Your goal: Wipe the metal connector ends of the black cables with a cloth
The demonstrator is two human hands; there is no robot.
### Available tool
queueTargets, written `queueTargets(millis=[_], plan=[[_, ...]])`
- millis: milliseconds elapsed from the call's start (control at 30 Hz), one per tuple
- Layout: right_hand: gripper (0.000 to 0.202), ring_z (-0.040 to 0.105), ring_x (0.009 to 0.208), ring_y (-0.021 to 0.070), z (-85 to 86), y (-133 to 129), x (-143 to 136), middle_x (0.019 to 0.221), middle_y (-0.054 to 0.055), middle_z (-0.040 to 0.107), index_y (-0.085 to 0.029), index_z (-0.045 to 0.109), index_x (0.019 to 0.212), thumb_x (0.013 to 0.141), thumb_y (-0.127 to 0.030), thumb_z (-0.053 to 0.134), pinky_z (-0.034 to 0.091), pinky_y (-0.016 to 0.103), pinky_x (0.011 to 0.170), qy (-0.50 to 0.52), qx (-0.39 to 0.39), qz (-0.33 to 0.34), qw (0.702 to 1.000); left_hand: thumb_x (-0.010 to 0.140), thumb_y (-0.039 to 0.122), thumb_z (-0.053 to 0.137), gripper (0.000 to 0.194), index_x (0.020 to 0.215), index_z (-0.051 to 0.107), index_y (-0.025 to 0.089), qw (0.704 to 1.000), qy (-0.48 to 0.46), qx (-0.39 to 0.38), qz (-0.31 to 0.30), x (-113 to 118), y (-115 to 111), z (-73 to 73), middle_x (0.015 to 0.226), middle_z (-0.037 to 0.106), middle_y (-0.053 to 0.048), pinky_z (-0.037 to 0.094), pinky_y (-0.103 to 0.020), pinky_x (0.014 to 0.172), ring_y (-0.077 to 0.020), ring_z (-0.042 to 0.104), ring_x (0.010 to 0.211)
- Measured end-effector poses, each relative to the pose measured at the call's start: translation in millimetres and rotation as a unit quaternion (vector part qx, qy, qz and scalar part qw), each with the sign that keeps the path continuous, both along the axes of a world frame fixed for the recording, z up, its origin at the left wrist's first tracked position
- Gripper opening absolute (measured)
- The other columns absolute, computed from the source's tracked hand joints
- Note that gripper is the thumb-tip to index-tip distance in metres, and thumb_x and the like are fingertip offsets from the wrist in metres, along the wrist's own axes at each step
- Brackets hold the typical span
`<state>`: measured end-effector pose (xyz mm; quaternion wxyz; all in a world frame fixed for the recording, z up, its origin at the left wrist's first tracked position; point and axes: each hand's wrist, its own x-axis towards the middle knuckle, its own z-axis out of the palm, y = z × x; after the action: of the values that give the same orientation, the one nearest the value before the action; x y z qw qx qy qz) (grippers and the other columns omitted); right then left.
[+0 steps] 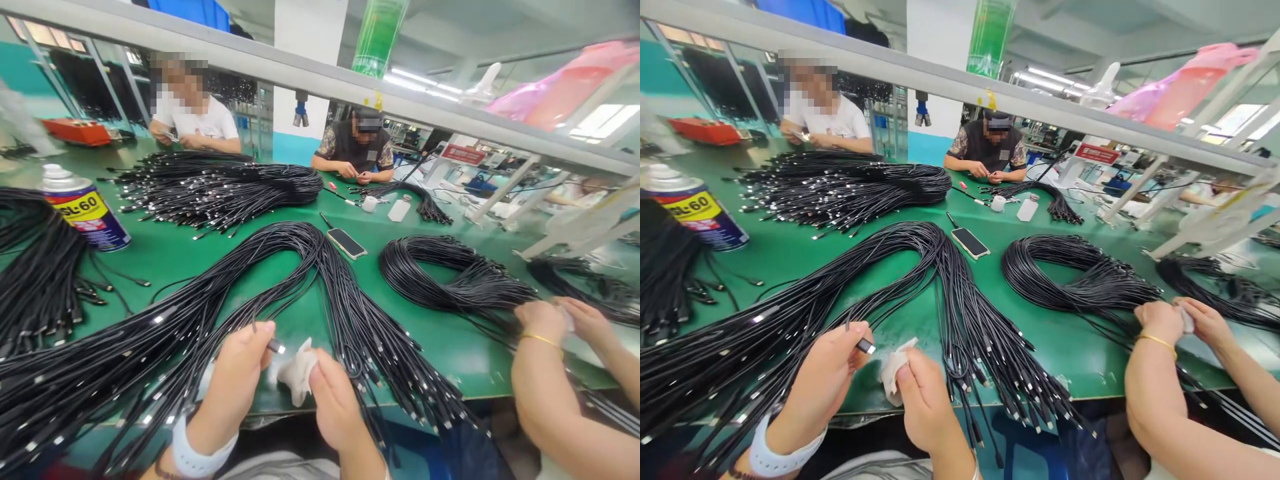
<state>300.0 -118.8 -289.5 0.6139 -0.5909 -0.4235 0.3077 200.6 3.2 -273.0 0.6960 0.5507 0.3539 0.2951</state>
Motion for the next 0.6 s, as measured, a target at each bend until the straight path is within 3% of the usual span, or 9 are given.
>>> queueTargets(millis=[433,500,600], plan=[[0.031,0.047,0.07,0.0167,11.4,5,-5,0.074,0.001,0.049,-0.021,0.05,0.075,0.097,-0.035,0.034,0.037,0.028,0.069,-0.059,-0.006,0.045,0.997,0.085,0.048,0.052,0.041,0.058,0.039,0.019,0.995,0.001,0.044,-0.085,2,-5,-5.6,0.056,0.03,0.005,0.026,-0.023,0.049,-0.0101,0.029,0.053],[0.029,0.045,0.066,0.0155,9.3,6,-7,0.071,0.0,0.048,-0.02,0.047,0.073,0.097,-0.033,0.035,0.034,0.027,0.064,-0.069,-0.014,0.035,0.997,0.084,0.047,0.052,0.04,0.059,0.04,0.019,0.993,0.012,0.054,-0.105,2,-6,-4.1,0.054,0.032,0.005,0.026,-0.022,0.048,-0.0099,0.03,0.052],[0.032,0.036,0.055,0.0126,5.8,10,-12,0.059,-0.004,0.038,-0.021,0.037,0.066,0.096,-0.032,0.036,0.028,0.026,0.054,-0.056,-0.019,-0.034,0.998,0.087,0.045,0.048,0.04,0.058,0.037,0.019,0.986,0.025,0.091,-0.141,4,-7,-1.7,0.053,0.031,0.006,0.026,-0.022,0.048,-0.0095,0.029,0.05]])
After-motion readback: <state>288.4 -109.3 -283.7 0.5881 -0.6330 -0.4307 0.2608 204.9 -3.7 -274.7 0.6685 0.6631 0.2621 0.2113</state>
